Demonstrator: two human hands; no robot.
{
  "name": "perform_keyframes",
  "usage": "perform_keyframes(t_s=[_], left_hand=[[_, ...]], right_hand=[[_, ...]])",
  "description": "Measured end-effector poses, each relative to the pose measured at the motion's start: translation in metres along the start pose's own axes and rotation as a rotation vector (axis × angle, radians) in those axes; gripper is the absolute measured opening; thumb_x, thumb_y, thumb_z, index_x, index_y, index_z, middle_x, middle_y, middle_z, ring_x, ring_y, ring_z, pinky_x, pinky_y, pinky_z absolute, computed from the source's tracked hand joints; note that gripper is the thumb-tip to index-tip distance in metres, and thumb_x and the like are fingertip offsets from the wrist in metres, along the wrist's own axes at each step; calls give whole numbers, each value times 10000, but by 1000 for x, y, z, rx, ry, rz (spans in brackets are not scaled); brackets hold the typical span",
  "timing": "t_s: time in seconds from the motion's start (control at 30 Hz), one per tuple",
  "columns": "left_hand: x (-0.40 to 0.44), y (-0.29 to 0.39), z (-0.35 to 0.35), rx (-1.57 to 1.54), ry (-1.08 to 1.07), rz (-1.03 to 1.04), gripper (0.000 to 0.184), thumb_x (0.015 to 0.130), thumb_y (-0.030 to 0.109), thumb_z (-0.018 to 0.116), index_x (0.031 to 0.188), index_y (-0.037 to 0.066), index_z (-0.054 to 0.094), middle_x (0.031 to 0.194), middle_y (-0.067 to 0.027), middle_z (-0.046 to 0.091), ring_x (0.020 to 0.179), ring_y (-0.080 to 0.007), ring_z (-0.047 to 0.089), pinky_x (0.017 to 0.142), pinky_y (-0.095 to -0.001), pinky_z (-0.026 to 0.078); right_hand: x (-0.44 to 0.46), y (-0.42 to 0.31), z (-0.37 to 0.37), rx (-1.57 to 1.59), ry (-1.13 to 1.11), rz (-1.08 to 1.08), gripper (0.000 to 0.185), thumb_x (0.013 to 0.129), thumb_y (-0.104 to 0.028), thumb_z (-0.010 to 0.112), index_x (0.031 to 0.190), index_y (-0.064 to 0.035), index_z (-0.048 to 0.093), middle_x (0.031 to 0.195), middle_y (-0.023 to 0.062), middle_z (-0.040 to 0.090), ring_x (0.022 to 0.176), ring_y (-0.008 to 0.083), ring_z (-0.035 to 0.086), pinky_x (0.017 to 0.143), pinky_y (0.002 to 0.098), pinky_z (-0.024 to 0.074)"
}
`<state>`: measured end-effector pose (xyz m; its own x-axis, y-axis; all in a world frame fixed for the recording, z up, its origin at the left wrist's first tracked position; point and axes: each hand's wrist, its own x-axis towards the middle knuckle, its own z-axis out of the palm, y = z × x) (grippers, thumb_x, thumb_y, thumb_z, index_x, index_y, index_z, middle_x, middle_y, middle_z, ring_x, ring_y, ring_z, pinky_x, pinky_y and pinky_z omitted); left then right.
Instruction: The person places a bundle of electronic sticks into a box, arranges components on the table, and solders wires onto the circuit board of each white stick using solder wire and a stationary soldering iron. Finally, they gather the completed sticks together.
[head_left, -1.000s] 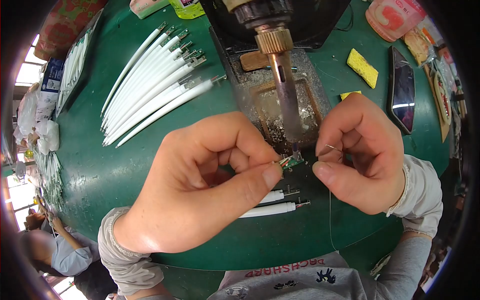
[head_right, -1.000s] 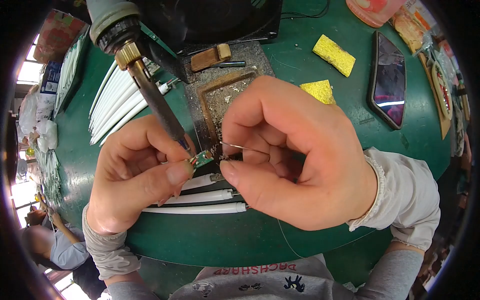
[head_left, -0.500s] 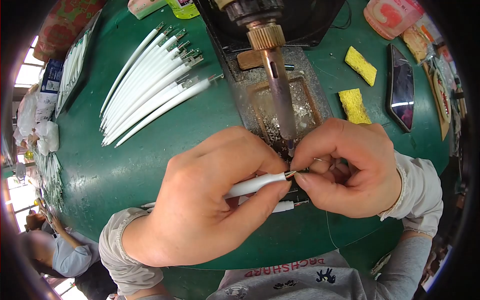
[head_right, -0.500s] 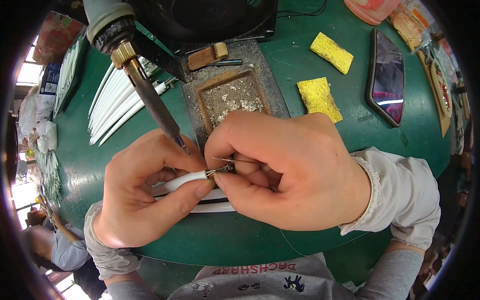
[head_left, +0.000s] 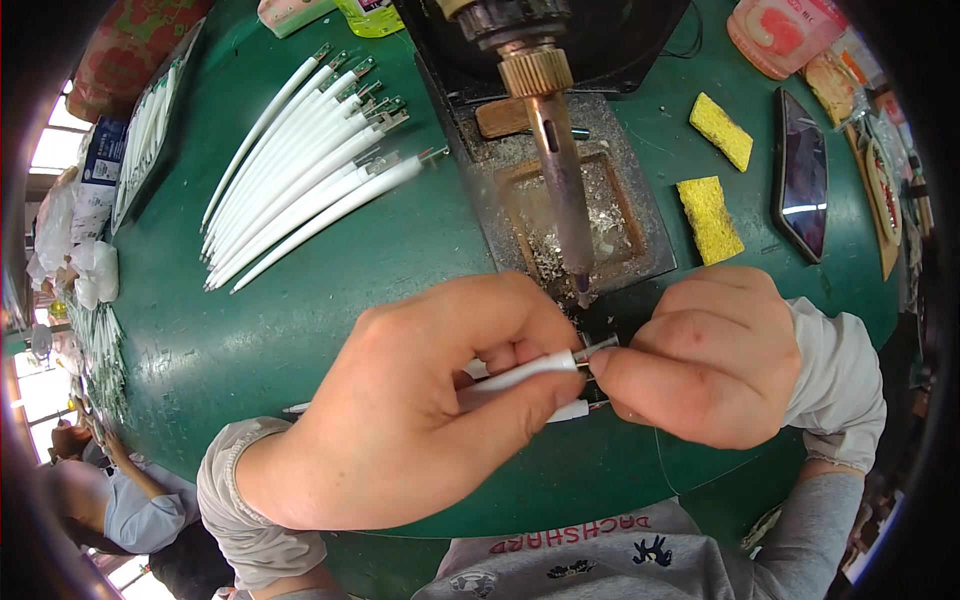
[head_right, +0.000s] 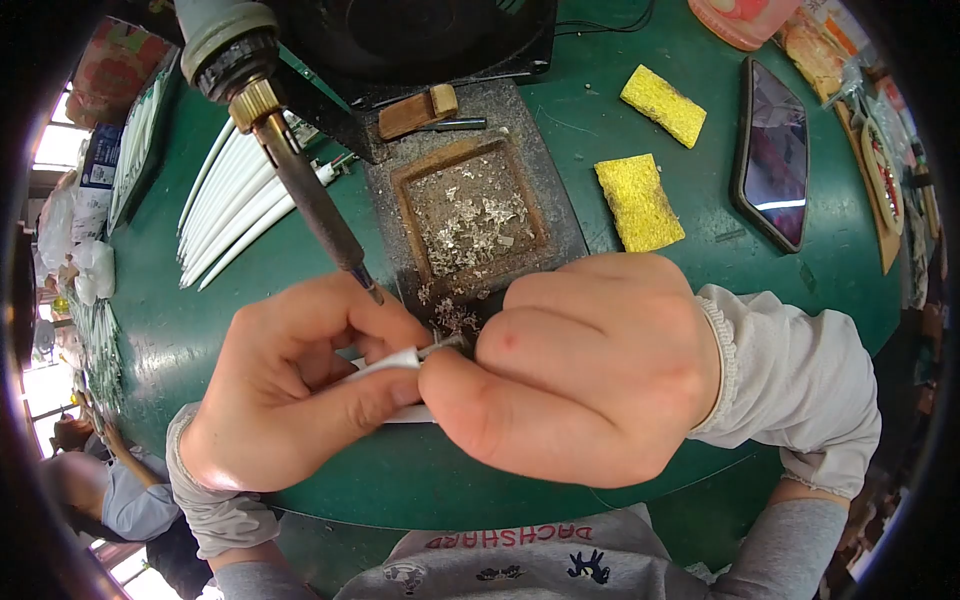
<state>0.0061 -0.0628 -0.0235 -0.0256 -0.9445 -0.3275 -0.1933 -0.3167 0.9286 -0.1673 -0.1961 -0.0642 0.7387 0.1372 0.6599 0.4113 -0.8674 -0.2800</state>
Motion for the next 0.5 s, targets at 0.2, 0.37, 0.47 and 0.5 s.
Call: perform_keyframes(t_s=[0.2, 0.37, 0.47, 0.5], left_hand=[[1, 1, -2, -163, -21, -89, 189, 788, -10, 642, 952, -51, 557, 884, -55, 575, 785, -85, 543, 687, -215, 448], [4, 3, -5, -308, -30, -166, 169, 801, -4, 620, 944, -38, 538, 812, -53, 589, 696, -56, 539, 587, -174, 428], [4, 7, -5, -397, 26, -191, 156, 806, 0, 607, 940, -34, 533, 773, -50, 583, 603, -45, 518, 495, -159, 392], [5, 6, -5, -396, 26, -190, 156, 806, 0, 607, 940, -34, 533, 773, -50, 583, 603, -45, 518, 495, -159, 392]], right_hand=[[-1, 2, -1, 28, 3, -20, 241, 622, -70, 715, 817, 13, 600, 589, 23, 509, 431, 119, 474, 331, 251, 319], [-1, 1, 3, 82, -4, 117, 203, 660, -56, 698, 831, -19, 595, 609, 14, 530, 474, 128, 506, 391, 255, 369], [3, -2, -7, 457, -46, 469, 163, 736, -110, 629, 803, 2, 531, 651, 53, 557, 495, 158, 521, 461, 257, 408], [0, -1, -5, 456, -46, 468, 163, 736, -110, 629, 803, 2, 531, 651, 53, 557, 495, 158, 521, 461, 257, 408]])
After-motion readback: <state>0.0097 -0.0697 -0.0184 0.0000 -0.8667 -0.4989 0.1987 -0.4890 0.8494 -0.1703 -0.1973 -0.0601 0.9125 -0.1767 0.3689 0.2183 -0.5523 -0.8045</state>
